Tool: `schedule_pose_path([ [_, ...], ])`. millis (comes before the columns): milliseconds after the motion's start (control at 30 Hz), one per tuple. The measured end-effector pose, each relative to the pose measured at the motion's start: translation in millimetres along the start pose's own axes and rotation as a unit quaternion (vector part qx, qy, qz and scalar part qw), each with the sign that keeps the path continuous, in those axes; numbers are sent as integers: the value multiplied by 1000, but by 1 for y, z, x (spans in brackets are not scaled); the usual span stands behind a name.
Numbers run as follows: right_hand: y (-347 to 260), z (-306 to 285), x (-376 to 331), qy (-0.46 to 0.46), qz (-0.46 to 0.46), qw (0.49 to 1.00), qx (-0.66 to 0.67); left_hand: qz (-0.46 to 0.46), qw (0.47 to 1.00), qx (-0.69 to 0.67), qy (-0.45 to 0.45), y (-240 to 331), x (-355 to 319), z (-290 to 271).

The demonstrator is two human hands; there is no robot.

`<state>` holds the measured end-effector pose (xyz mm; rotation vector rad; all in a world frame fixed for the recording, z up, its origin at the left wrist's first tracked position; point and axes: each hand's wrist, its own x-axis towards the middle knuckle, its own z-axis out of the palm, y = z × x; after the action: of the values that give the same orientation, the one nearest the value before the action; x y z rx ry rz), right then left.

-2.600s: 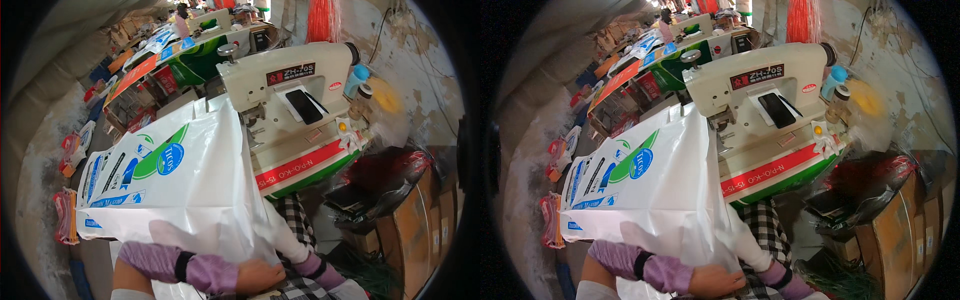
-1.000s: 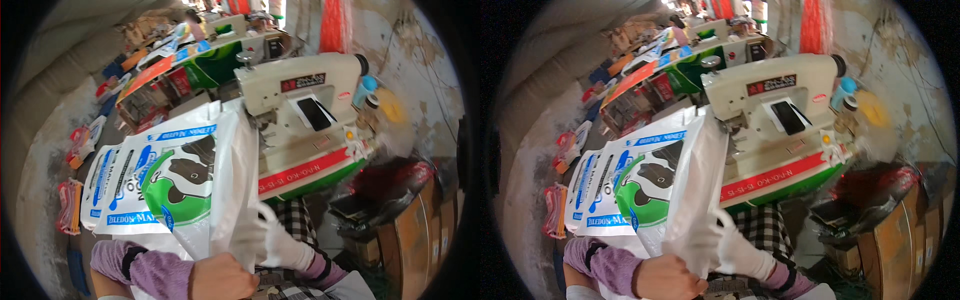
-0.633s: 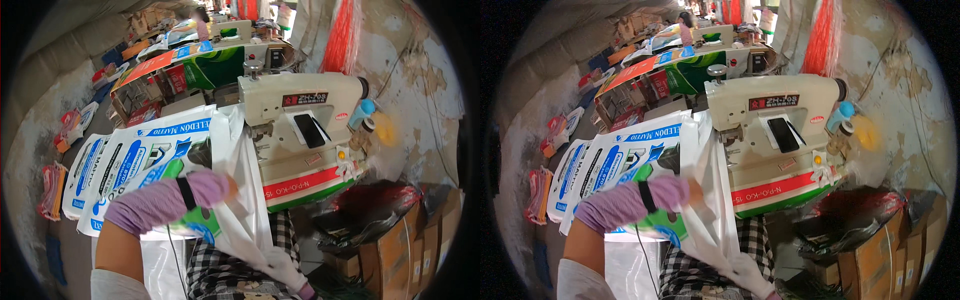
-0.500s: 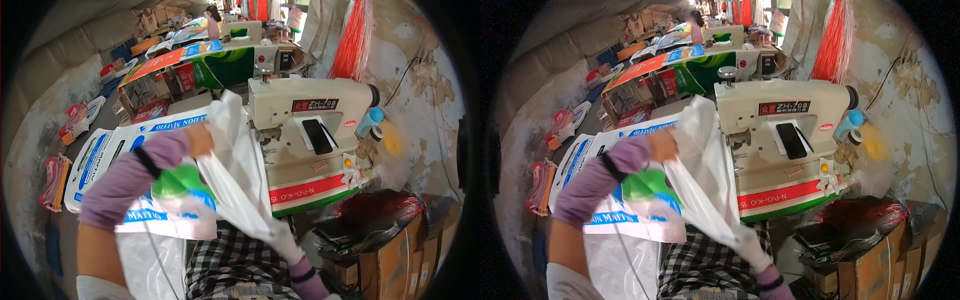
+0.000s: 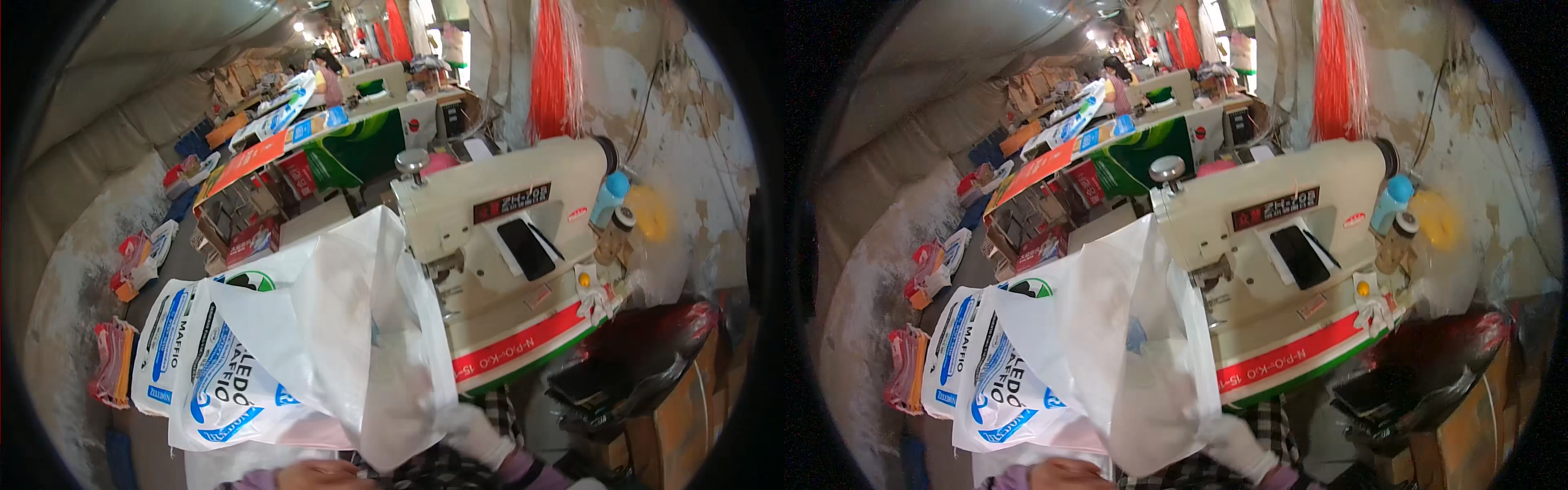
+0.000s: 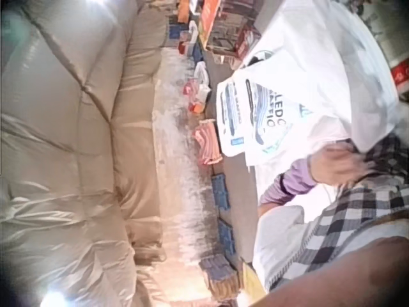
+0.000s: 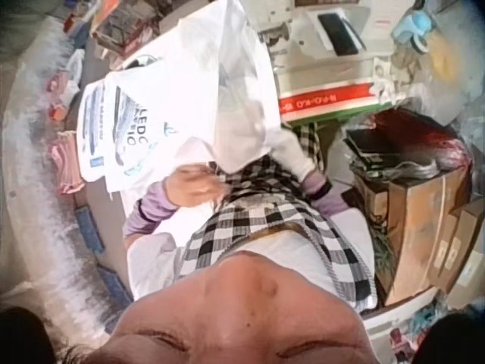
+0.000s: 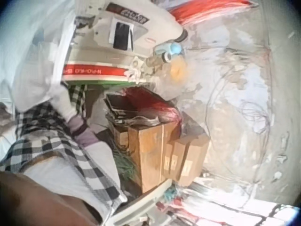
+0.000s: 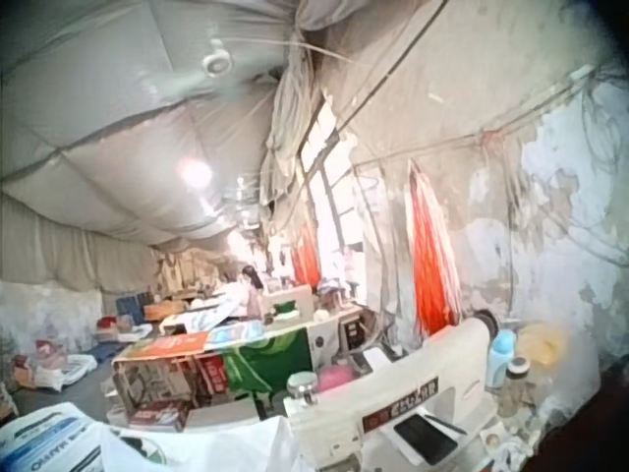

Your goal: The person is using an industrial sewing machine to stitch together or seal printed plastic bags.

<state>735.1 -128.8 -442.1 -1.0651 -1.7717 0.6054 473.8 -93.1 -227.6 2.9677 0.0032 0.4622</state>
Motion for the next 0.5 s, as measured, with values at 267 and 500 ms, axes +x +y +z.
schedule_pose_path([
  [267,-93,0,40,-65,108,963,238,-663,558,-34,499,-238,-162,-31],
  [500,-171,-150,-54,-48,175,945,272,-668,545,-235,450,-324,-414,14],
])
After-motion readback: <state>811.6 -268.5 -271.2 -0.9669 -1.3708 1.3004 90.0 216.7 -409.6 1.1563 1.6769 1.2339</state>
